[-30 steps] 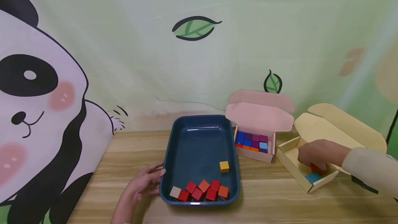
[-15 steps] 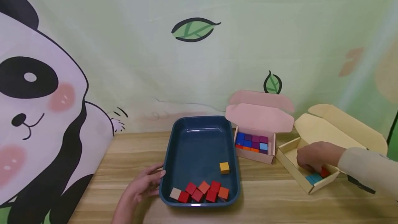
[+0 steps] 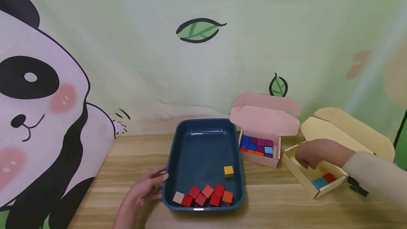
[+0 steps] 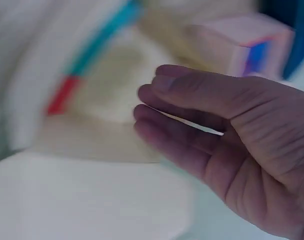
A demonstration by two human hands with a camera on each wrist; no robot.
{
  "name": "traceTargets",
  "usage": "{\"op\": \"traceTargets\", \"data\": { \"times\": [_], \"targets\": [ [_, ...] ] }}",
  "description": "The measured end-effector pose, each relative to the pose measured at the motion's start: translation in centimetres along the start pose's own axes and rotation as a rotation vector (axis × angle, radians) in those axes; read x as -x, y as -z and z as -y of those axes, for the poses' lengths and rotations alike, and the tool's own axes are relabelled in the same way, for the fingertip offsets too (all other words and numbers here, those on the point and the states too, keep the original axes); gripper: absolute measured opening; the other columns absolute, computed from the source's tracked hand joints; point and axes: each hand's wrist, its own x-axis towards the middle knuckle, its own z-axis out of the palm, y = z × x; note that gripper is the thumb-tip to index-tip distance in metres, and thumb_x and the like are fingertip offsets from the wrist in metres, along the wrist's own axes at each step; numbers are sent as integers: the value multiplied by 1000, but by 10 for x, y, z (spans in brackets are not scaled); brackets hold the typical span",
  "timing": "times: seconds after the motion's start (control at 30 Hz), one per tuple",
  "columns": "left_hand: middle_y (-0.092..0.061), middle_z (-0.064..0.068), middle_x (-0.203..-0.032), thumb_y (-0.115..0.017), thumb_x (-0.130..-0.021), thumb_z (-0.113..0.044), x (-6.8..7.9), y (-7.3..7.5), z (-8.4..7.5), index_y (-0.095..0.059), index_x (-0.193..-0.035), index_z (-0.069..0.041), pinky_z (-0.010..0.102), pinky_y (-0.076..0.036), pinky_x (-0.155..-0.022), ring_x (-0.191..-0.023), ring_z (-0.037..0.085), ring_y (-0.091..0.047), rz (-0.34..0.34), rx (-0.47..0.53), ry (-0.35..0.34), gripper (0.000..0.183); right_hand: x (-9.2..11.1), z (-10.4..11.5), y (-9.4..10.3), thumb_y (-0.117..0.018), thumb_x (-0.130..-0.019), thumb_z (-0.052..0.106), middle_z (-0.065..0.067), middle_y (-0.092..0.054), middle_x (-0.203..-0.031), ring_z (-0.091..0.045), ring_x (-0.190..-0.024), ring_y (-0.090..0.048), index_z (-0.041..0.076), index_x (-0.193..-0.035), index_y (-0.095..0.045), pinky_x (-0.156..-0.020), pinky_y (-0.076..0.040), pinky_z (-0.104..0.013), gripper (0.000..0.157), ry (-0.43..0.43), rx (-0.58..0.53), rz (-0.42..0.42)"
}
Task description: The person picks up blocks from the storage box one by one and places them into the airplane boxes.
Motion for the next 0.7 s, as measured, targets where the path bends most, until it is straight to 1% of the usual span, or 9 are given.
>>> {"op": "traceTargets", "data": {
  "times": [0.13, 0.23, 0.37, 0.47, 0.5, 0.57, 0.63, 0.7],
  "targets": [
    [-47, 16, -139, -66, -89, -31, 1, 0, 0, -32, -147, -9, 43, -53, -78, -100, 21, -62, -4, 0, 1, 71, -12, 16, 35, -71, -75, -1, 9, -58, -70, -6, -59, -43, 16, -78, -66, -54, -43, -21, 19, -9, -28, -52],
    [-48, 16, -138, -66, -89, -31, 2, -1, -1, -31, -147, -9, 43, -53, -78, -100, 21, -62, -1, 2, -5, 71, -23, 30, 55, -72, -77, 2, 6, -63, -75, -7, -63, -49, 16, -83, -67, -59, -46, -22, 15, 46, 3, -132],
    [-49, 15, -137, -65, -90, -29, 1, -1, 0, -32, -147, -9, 43, -53, -77, -100, 21, -63, -5, 5, -13, 69, -42, 52, 70, -72, -79, 8, 4, -65, -77, -7, -65, -53, 15, -86, -67, -61, -47, -21, 11, 131, 88, -267],
    [-49, 15, -137, -66, -89, -29, 0, 0, 1, -33, -147, -10, 43, -53, -77, -100, 21, -62, -6, 6, -12, 69, -59, 70, 77, -69, -83, 15, 5, -65, -80, -7, -65, -53, 15, -91, -67, -61, -46, -20, 8, 175, 125, -332],
    [-49, 15, -137, -67, -88, -29, 0, 0, 1, -33, -146, -10, 42, -53, -77, -100, 21, -62, -8, 6, -12, 70, -66, 76, 79, -67, -85, 17, 5, -65, -81, -7, -67, -53, 16, -93, -67, -63, -46, -20, 9, 191, 141, -343],
    [-49, 16, -137, -67, -88, -30, 0, 1, 1, -33, -146, -10, 43, -53, -77, -100, 21, -62, -8, 7, -12, 70, -78, 88, 84, -66, -87, 21, 6, -66, -87, -5, -70, -55, 17, -99, -67, -66, -48, -20, 12, 210, 143, -340],
    [-49, 16, -137, -67, -88, -30, 0, 2, 2, -33, -146, -10, 43, -53, -78, -100, 21, -63, -10, 5, -9, 70, -90, 100, 89, -65, -89, 24, 7, -65, -91, -3, -73, -57, 20, -103, -66, -69, -48, -19, 15, 229, 139, -316],
    [-49, 16, -136, -67, -88, -30, 0, 2, 4, -33, -146, -9, 43, -53, -78, -100, 21, -63, -12, 2, -13, 71, -100, 112, 93, -66, -88, 27, 7, -65, -97, -3, -78, -58, 23, -107, -65, -72, -49, -18, 19, 238, 119, -290]
  ]
}}
